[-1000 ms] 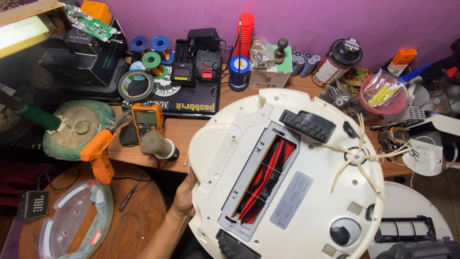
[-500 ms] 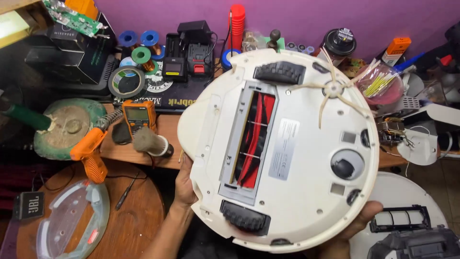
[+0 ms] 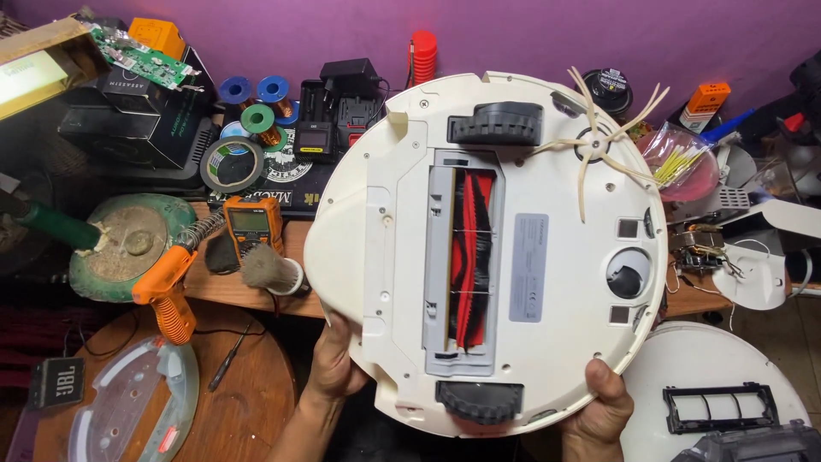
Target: Inspecting and cleaning the components of a robot vacuum cleaner on a workbench.
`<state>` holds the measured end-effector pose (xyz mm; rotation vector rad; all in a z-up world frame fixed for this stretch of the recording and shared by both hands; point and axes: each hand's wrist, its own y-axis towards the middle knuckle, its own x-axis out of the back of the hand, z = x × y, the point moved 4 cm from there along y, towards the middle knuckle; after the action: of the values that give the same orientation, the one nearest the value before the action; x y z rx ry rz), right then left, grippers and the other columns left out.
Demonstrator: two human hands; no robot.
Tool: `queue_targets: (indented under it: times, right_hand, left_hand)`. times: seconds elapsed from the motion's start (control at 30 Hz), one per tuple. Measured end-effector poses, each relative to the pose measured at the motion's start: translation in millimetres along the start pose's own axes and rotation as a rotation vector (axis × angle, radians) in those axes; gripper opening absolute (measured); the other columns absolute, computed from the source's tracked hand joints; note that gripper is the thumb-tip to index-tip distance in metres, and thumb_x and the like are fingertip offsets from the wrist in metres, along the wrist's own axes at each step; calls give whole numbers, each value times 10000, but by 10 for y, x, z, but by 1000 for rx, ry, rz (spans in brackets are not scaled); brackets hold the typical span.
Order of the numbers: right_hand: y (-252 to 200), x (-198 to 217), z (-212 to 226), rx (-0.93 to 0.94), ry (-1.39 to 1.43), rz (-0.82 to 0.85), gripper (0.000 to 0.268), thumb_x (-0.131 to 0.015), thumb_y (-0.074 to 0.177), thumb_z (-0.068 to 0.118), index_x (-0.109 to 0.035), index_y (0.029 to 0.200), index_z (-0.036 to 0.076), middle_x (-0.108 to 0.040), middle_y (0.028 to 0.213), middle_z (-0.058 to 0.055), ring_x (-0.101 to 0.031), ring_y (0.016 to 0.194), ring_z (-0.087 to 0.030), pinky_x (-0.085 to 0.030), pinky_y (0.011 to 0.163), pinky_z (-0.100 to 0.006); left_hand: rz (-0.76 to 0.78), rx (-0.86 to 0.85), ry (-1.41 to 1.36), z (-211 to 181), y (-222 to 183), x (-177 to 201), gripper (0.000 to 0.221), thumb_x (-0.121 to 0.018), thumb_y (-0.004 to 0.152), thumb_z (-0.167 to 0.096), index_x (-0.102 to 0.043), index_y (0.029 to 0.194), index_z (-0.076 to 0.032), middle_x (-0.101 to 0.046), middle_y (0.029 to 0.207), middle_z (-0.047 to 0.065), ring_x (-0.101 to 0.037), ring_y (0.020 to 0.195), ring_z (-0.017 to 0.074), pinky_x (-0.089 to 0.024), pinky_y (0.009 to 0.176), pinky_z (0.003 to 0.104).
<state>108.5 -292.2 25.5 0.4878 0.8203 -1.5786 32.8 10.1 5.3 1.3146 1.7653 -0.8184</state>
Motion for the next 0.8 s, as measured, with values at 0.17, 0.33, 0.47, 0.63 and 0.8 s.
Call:
queue_targets:
  times: [0.17, 0.33, 0.47, 0.63, 0.8]
  right_hand:
    - [182, -20, 57, 6, 143, 123, 890, -779, 738, 156, -454, 1564, 82, -617, 1405, -173, -594, 1241, -424, -490, 1015, -602]
    - [345, 10, 54, -125, 334, 346, 848, -823, 856, 61, -390, 1582, -1, -543, 1485, -270, -525, 1301, -510, -433, 1037, -680]
    - [443, 170, 94, -210, 427, 448, 835, -845, 914, 12, -358, 1591, -42, -505, 1525, -319, -490, 1330, -553, -404, 1047, -718]
    - [668, 358, 203, -277, 94, 355, 786, -826, 843, 130, -474, 1531, -12, -634, 1420, -244, -618, 1237, -461, -516, 985, -604]
    - [1138, 449, 433, -472, -74, 454, 666, -772, 883, 176, -517, 1448, -68, -686, 1305, -273, -694, 1112, -465, -574, 916, -586]
  left_hand:
    - [409, 28, 29, -607, 195, -463, 1187, -453, 800, -844, -334, 1558, 61, -486, 1516, 280, -458, 1417, 438, -393, 1177, 632]
    - [289, 137, 399, -1149, 1158, -861, 1090, -304, 851, -839, -366, 1523, 17, -615, 1340, 283, -679, 1157, 347, -607, 919, 487]
    - [108, 443, 666, -1129, 1406, -940, 957, -585, 709, -688, -536, 1414, -42, -689, 1240, 205, -703, 1074, 304, -609, 831, 439]
    - [-83, 564, 740, -884, 1286, -692, 562, -762, 786, -311, -641, 1273, -59, -741, 1028, 91, -713, 867, 211, -602, 762, 354]
    - [-158, 505, 596, -627, 967, -400, 595, -717, 799, -286, -565, 1337, -82, -716, 1125, 139, -696, 960, 276, -587, 801, 447]
